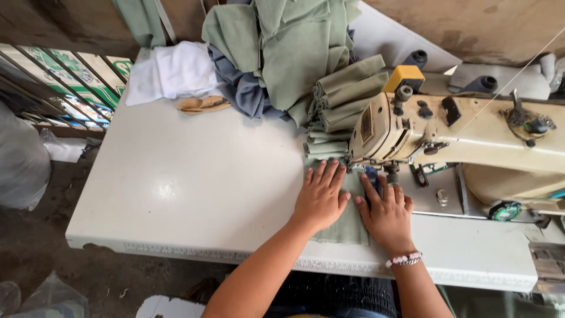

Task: Stacking and aligning small green fabric pieces on a sewing machine table

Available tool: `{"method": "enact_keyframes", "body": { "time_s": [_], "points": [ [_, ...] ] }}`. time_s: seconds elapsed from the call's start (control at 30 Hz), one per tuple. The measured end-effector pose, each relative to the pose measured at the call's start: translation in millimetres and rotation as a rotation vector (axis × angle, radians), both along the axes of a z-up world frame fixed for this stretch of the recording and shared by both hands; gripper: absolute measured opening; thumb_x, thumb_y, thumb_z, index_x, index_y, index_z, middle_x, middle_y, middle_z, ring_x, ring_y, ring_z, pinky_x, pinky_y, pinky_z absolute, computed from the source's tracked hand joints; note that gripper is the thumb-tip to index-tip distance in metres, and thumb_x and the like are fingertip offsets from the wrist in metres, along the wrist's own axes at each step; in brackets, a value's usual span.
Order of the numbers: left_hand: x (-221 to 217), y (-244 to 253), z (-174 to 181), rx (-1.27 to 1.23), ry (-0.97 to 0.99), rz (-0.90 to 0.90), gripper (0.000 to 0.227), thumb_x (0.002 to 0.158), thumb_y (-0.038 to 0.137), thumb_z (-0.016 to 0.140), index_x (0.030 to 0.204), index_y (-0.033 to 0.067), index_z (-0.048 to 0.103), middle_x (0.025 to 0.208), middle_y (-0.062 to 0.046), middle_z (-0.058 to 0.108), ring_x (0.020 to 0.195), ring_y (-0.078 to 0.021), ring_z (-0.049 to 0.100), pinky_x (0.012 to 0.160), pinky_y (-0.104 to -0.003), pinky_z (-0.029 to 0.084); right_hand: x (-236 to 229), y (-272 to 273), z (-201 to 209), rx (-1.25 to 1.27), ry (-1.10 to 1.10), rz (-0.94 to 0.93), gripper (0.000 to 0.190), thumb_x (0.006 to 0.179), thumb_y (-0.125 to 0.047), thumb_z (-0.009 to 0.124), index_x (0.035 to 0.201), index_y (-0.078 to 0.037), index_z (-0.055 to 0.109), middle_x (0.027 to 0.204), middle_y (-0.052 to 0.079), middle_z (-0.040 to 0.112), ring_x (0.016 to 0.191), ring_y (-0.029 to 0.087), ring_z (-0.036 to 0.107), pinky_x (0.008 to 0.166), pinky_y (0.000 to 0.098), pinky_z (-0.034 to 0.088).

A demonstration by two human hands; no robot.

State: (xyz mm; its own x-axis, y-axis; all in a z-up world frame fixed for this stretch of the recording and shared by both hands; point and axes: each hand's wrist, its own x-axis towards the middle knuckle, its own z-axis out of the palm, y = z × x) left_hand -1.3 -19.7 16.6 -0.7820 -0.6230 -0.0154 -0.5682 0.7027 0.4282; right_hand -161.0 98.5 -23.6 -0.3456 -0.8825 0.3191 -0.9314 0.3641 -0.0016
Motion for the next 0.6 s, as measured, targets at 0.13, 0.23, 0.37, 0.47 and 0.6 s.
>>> {"method": "enact_keyframes", "body": {
  "time_s": [0.13, 0.23, 0.37, 0.47, 0.6],
  "points": [
    [-0.3, -0.1, -7.1, 0.003, 0.045, 0.012, 0.068, 0.102, 0.045, 0.036, 0.161, 0.0101, 0.03, 0.168, -0.017, 0.023, 0.155, -0.0393, 0.018, 0.122, -0.06, 0.013, -2.1, -2.5, -3.5, 0.063, -0.015, -0.024, 0.059, 0.102, -0.067, 0.035, 0.158, -0.048, 0.041, 0.144, 0.002, 0.053, 0.135, 0.03, 0.049, 0.105, 0.0512, 0.038],
    [1.9, -0.9, -11.9, -0.014, 0.078, 0.016, 0.068, 0.102, 0.045, 0.037, 0.16, 0.0095, 0.032, 0.168, -0.017, 0.026, 0.155, -0.0392, 0.02, 0.122, -0.059, 0.015, 0.8, -3.5, -0.5, 0.097, -0.009, -0.03, 0.059, 0.102, -0.066, 0.036, 0.157, -0.047, 0.043, 0.144, 0.003, 0.053, 0.134, 0.031, 0.05, 0.105, 0.0513, 0.039],
    [0.5, -0.9, -15.8, -0.021, 0.085, 0.005, 0.068, 0.102, 0.045, 0.036, 0.16, 0.0099, 0.032, 0.167, -0.017, 0.027, 0.155, -0.0389, 0.02, 0.122, -0.059, 0.015, -0.2, -2.7, -1.0, 0.121, -0.01, -0.052, 0.059, 0.103, -0.065, 0.034, 0.158, -0.047, 0.041, 0.146, 0.003, 0.052, 0.133, 0.03, 0.05, 0.104, 0.0503, 0.039],
    [1.2, -0.6, -15.4, -0.017, 0.082, 0.004, 0.068, 0.102, 0.046, 0.036, 0.16, 0.0103, 0.032, 0.168, -0.017, 0.026, 0.156, -0.0384, 0.02, 0.123, -0.059, 0.015, 1.0, -1.9, 1.0, 0.119, -0.012, -0.047, 0.059, 0.103, -0.065, 0.034, 0.158, -0.046, 0.041, 0.146, 0.003, 0.051, 0.135, 0.029, 0.049, 0.105, 0.0498, 0.038],
    [-1.4, -3.4, -13.5, 0.004, 0.046, -0.001, 0.069, 0.103, 0.049, 0.028, 0.16, 0.0115, 0.023, 0.169, -0.01, 0.016, 0.157, -0.0314, 0.009, 0.124, -0.053, 0.007, 2.8, -4.2, 7.9, 0.07, -0.028, -0.006, 0.061, 0.1, -0.062, 0.036, 0.153, -0.038, 0.049, 0.148, 0.007, 0.053, 0.125, 0.037, 0.055, 0.096, 0.0596, 0.043]
  ]
}}
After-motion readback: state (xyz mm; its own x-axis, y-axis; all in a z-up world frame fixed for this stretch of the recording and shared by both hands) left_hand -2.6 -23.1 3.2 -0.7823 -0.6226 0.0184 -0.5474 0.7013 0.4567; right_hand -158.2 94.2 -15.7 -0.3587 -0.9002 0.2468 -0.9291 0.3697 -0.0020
